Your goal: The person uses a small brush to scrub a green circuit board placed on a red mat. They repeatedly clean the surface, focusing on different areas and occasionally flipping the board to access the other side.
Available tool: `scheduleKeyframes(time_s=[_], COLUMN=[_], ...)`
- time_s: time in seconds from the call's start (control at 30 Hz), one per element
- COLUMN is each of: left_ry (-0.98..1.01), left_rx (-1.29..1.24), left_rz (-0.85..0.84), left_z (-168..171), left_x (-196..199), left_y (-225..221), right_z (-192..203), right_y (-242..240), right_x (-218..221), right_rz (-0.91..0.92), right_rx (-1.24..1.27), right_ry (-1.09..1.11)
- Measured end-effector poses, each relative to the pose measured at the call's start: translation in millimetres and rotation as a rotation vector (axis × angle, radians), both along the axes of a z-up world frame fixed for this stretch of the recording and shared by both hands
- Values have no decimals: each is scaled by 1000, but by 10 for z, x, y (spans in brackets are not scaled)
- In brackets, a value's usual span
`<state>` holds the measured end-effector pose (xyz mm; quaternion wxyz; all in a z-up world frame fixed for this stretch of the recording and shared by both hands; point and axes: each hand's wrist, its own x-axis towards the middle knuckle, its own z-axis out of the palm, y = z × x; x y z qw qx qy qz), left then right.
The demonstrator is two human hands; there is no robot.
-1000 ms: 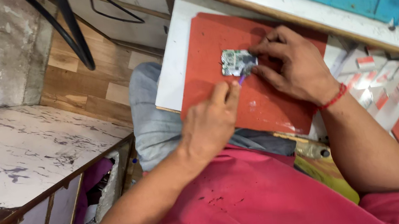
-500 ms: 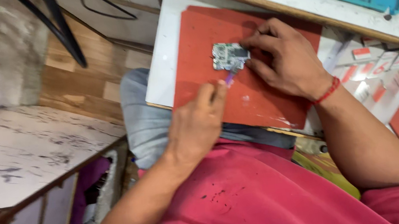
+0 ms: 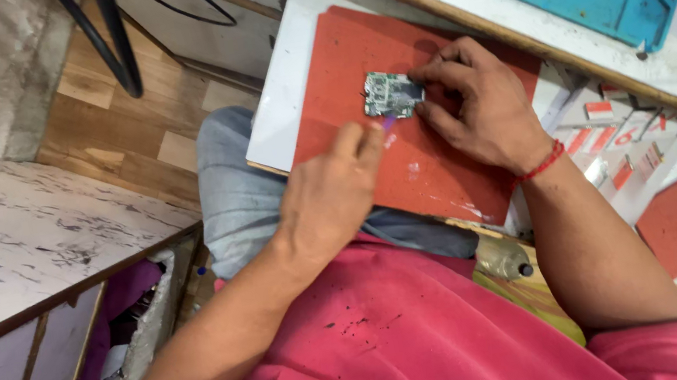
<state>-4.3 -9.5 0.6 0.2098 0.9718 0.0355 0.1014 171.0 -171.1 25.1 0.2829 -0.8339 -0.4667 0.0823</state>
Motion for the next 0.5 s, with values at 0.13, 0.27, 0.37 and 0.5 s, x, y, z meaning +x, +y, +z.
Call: scheduleKeyframes(time_s=[0.13,0.27,0.37,0.5], left_ry=[-82,-53,28,12], left_rx=[-78,-79,-85,-84], left_rz=[67,93,22,32], left_z=[-10,-34,6,16], left_x=[62,44,110,65], left_y=[82,123,83,78], right_z=[13,14,22,66], right_y=[21,36,27,2], right_x=[7,-4,14,78], right_rz=[7,1,6,103], right_rx=[6,-9,-15,8], right_ry=[-36,-11,-32,-32])
